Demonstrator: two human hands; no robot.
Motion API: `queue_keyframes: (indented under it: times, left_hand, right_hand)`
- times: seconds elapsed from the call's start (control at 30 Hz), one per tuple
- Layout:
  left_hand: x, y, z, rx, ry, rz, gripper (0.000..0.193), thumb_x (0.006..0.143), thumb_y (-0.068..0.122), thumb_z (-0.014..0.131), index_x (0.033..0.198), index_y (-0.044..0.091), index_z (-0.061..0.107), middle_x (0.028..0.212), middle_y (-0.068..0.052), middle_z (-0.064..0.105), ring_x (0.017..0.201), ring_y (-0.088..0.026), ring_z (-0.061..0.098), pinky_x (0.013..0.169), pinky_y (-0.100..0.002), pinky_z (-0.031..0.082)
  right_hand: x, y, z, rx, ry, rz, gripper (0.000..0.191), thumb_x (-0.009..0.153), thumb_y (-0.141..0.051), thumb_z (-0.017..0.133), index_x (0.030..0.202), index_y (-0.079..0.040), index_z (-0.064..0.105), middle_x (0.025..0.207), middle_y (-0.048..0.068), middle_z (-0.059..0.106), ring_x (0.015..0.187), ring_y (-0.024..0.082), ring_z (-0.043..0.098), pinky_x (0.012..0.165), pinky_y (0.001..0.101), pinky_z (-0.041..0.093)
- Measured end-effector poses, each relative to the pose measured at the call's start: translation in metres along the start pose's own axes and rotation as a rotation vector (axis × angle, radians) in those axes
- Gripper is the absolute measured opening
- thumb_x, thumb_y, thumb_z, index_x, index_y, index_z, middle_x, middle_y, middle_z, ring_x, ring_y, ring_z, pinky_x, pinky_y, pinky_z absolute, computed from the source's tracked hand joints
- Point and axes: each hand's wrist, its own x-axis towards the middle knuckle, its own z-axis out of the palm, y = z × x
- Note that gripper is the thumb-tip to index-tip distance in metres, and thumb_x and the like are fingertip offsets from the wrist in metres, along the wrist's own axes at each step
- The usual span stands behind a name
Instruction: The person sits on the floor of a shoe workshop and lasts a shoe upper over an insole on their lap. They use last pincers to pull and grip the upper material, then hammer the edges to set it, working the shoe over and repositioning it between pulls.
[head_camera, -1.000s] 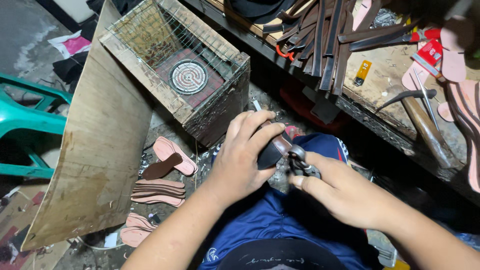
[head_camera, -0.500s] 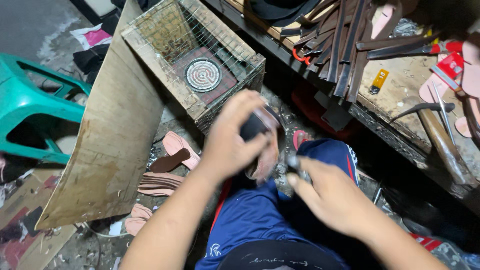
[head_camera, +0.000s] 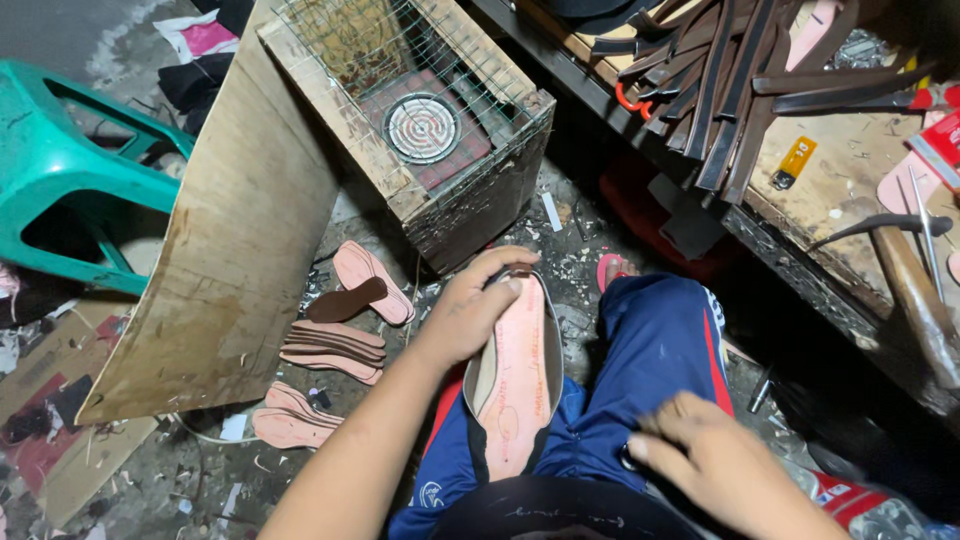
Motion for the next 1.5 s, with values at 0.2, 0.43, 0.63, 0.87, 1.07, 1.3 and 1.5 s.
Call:
queue_keyframes:
  times: [0.2,0.43,0.63,0.87,1.07,1.3,1.5]
  left_hand:
    - [0.013,0.001,0.013,-0.037,-0.015,-0.104,0.031,0.093,0.014,0.059,0.121,0.003,0.068,0.116,-0.008,0.071,0.112,-0.015,0.065,0.101,-0.03,0.05]
    - [0.019,-0.002,0.014,0.016,0.026,-0.132,0.029,0.088,0.016,0.065,0.115,0.004,0.066,0.106,-0.006,0.07,0.102,-0.014,0.065,0.093,-0.029,0.052]
    - [0.022,-0.004,0.022,0.108,0.082,-0.125,0.028,0.088,0.019,0.068,0.112,0.005,0.066,0.102,-0.009,0.072,0.1,-0.016,0.068,0.091,-0.03,0.054]
    - [0.005,-0.005,0.002,-0.053,0.093,-0.251,0.049,0.091,0.029,0.072,0.132,0.007,0.056,0.119,-0.006,0.07,0.112,-0.016,0.065,0.098,-0.032,0.05]
    - [-0.024,-0.003,-0.019,-0.237,0.142,-0.399,0.047,0.097,0.025,0.064,0.139,0.004,0.063,0.117,-0.007,0.073,0.103,-0.012,0.066,0.094,-0.03,0.053]
    - [-0.019,0.005,-0.008,-0.661,0.075,-0.196,0.048,0.106,0.022,0.058,0.144,-0.006,0.056,0.137,-0.011,0.065,0.126,-0.017,0.061,0.112,-0.033,0.046]
    - [-0.017,0.016,0.018,-0.967,-0.321,-0.157,0.046,0.106,0.025,0.058,0.142,-0.004,0.052,0.14,-0.013,0.062,0.132,-0.022,0.059,0.118,-0.039,0.044]
  right_hand:
    - [0.104,-0.06,-0.007,0.42,0.314,0.023,0.038,0.085,-0.029,0.074,0.112,-0.003,0.07,0.088,0.01,0.074,0.078,0.02,0.072,0.072,0.0301,0.056]
    - [0.145,-0.079,-0.002,0.15,0.627,-0.217,0.014,0.092,-0.016,0.072,0.091,-0.002,0.07,0.085,0.015,0.071,0.074,0.03,0.071,0.067,0.037,0.055]
    - [0.152,-0.086,0.008,0.154,0.765,-0.304,0.011,0.091,-0.012,0.07,0.087,-0.003,0.066,0.08,0.015,0.067,0.071,0.032,0.069,0.065,0.0392,0.055]
    - [0.107,-0.078,0.001,0.146,0.418,-0.148,0.023,0.092,-0.021,0.067,0.105,-0.003,0.069,0.094,0.015,0.068,0.086,0.033,0.069,0.074,0.0399,0.055]
    - [0.0,0.012,0.044,-0.05,0.042,0.051,0.05,0.076,-0.033,0.077,0.121,-0.012,0.071,0.099,0.011,0.063,0.093,0.027,0.066,0.081,0.0374,0.052]
    - [-0.032,0.06,0.024,0.061,-0.084,-0.093,0.054,0.083,-0.028,0.081,0.132,-0.009,0.07,0.105,0.004,0.071,0.1,0.019,0.068,0.09,0.0326,0.054]
    - [0.031,-0.02,0.012,0.677,0.095,0.082,0.06,0.083,-0.019,0.074,0.138,-0.005,0.056,0.11,0.006,0.073,0.101,0.016,0.069,0.092,0.0305,0.052]
